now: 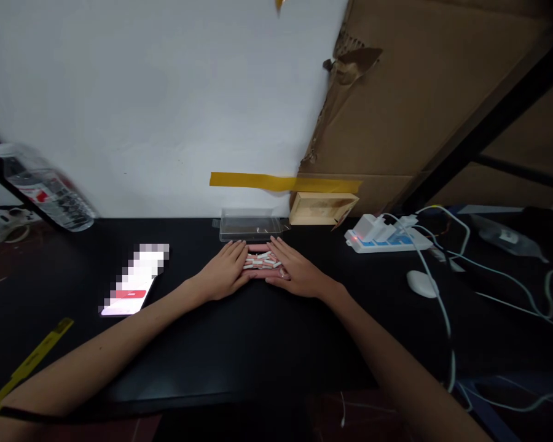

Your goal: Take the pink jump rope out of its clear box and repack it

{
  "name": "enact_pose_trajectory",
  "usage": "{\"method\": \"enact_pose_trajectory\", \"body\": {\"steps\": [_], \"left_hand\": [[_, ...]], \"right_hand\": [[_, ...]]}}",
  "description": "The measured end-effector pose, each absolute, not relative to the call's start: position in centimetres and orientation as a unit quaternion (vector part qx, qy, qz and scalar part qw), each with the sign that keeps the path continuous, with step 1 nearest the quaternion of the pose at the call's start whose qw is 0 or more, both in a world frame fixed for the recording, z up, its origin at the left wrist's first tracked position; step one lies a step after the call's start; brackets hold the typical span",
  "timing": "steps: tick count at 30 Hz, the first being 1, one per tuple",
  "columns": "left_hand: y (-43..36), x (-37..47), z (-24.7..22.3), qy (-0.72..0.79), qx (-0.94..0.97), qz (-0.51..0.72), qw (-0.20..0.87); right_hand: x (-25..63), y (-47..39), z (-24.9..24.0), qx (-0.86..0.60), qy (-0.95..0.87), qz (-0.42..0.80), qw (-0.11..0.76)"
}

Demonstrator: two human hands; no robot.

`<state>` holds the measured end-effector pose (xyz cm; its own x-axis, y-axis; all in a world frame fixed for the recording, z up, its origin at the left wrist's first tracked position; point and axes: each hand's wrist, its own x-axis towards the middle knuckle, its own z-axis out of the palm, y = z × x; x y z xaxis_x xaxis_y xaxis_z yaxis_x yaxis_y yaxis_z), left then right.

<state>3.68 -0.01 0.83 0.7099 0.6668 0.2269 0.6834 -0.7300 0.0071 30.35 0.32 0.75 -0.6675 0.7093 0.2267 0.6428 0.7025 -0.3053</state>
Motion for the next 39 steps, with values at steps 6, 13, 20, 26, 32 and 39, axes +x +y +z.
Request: {"method": "enact_pose_trajectory", "body": {"steps": [6, 13, 20, 26, 32, 39], "left_hand": [[-0.1, 3.6, 0.6, -0.376, -0.92, -0.106, 0.019], [0.0, 3.3, 0.6, -0.352, -0.929, -0.109, 0.009], [-0.1, 3.4, 0.6, -0.359, -0.927, -0.105, 0.005], [-0.2, 3.4, 0.7, -0.356, -0.928, -0.112, 0.007], [-0.2, 3.3, 0.7, -0.357, -0.928, -0.108, 0.009], [-0.3, 3.4, 0.6, -0.361, -0.926, -0.11, 0.021]], "right_hand": [[29.4, 0.0, 0.9, -0.382, -0.908, 0.063, 0.161], [29.5, -0.1, 1.2, -0.361, -0.914, 0.062, 0.172], [29.4, -0.4, 1.1, -0.386, -0.905, 0.069, 0.165], [30.8, 0.1, 1.5, -0.407, -0.893, 0.11, 0.158], [31.6, 0.3, 1.1, -0.414, -0.888, 0.143, 0.138], [31.1, 0.0, 1.4, -0.435, -0.882, 0.15, 0.102]]}}
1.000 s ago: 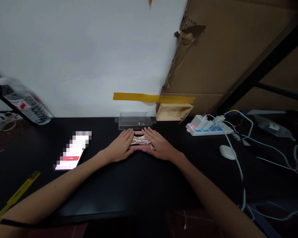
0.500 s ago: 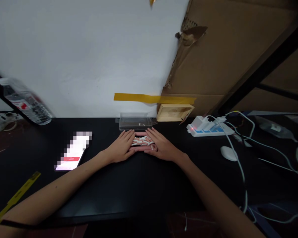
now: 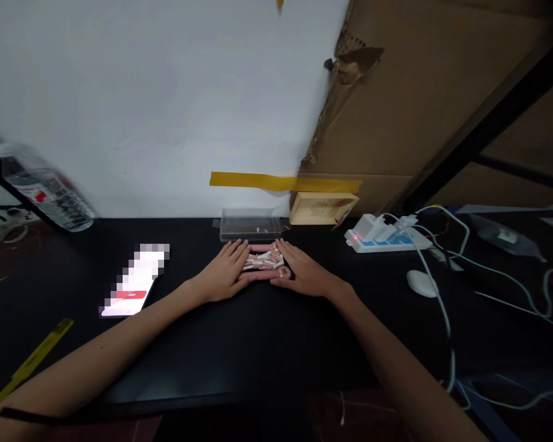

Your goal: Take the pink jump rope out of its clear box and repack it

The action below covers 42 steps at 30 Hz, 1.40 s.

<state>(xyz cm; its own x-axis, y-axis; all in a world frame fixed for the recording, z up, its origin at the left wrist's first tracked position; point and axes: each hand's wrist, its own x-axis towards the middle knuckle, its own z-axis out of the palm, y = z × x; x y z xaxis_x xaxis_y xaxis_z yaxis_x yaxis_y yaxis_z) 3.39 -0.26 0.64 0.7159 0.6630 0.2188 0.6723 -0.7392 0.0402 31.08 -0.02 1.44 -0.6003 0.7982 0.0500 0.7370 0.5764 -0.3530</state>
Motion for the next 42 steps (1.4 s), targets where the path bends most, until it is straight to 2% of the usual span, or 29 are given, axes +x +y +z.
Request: {"method": "enact_pose_trajectory", "body": {"steps": [4, 9, 24, 32, 38, 42], "left_hand": [[-0.2, 3.4, 0.7, -0.357, -0.928, -0.103, 0.029], [-0.3, 3.4, 1.0, -0.341, -0.933, -0.111, 0.022], [-0.6, 5.2, 2.6, -0.362, -0.92, -0.151, -0.011], [0.1, 5.0, 0.7, -0.364, -0.922, -0.133, 0.02], [0.5, 4.2, 1.1, -0.33, -0.934, -0.135, 0.014], [0.5, 3.9, 1.5, -0.335, -0.933, -0.131, 0.011]], "right_hand": [[30.9, -0.1, 1.6, -0.435, -0.882, 0.132, 0.127], [30.2, -0.2, 1.4, -0.364, -0.911, 0.09, 0.172], [29.5, -0.4, 0.8, -0.376, -0.908, 0.091, 0.163], [31.9, 0.3, 1.7, -0.371, -0.903, 0.122, 0.177], [33.6, 1.2, 0.4, -0.428, -0.883, 0.147, 0.128], [33.0, 1.2, 0.3, -0.422, -0.885, 0.141, 0.136]]}}
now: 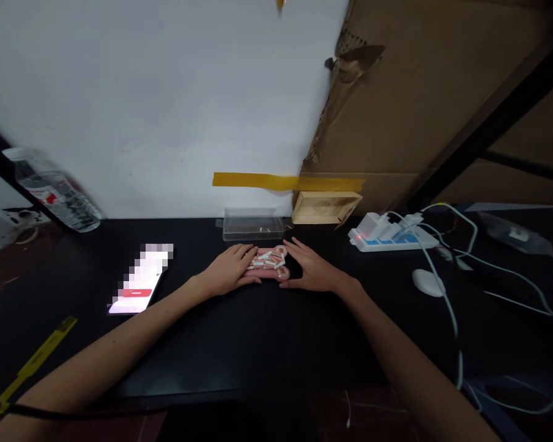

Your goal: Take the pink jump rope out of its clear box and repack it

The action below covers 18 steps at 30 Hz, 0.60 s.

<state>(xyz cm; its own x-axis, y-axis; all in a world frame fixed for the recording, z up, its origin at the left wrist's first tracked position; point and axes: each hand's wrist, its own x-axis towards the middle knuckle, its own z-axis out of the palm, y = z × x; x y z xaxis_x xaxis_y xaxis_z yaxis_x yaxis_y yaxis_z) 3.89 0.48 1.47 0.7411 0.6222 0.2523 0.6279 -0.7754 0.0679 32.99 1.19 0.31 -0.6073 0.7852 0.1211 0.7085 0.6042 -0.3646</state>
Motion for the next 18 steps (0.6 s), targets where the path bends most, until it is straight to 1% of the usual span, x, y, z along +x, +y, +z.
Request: {"method": "enact_pose_trajectory", "body": {"steps": [5, 10, 15, 18], "left_hand": [[0.1, 4.6, 1.7, -0.369, -0.919, -0.137, 0.017], [-0.1, 5.0, 1.5, -0.374, -0.911, -0.175, 0.007], [0.2, 4.4, 1.4, -0.383, -0.894, -0.225, -0.061], [0.3, 4.4, 1.8, -0.389, -0.867, -0.278, -0.138]], "right_hand": [[32.5, 1.3, 0.4, -0.395, -0.887, 0.151, 0.183], [32.1, 1.2, 0.7, -0.389, -0.882, 0.171, 0.205], [31.6, 0.7, 1.5, -0.382, -0.863, 0.201, 0.264], [31.5, 0.6, 1.9, -0.383, -0.837, 0.246, 0.303]]}}
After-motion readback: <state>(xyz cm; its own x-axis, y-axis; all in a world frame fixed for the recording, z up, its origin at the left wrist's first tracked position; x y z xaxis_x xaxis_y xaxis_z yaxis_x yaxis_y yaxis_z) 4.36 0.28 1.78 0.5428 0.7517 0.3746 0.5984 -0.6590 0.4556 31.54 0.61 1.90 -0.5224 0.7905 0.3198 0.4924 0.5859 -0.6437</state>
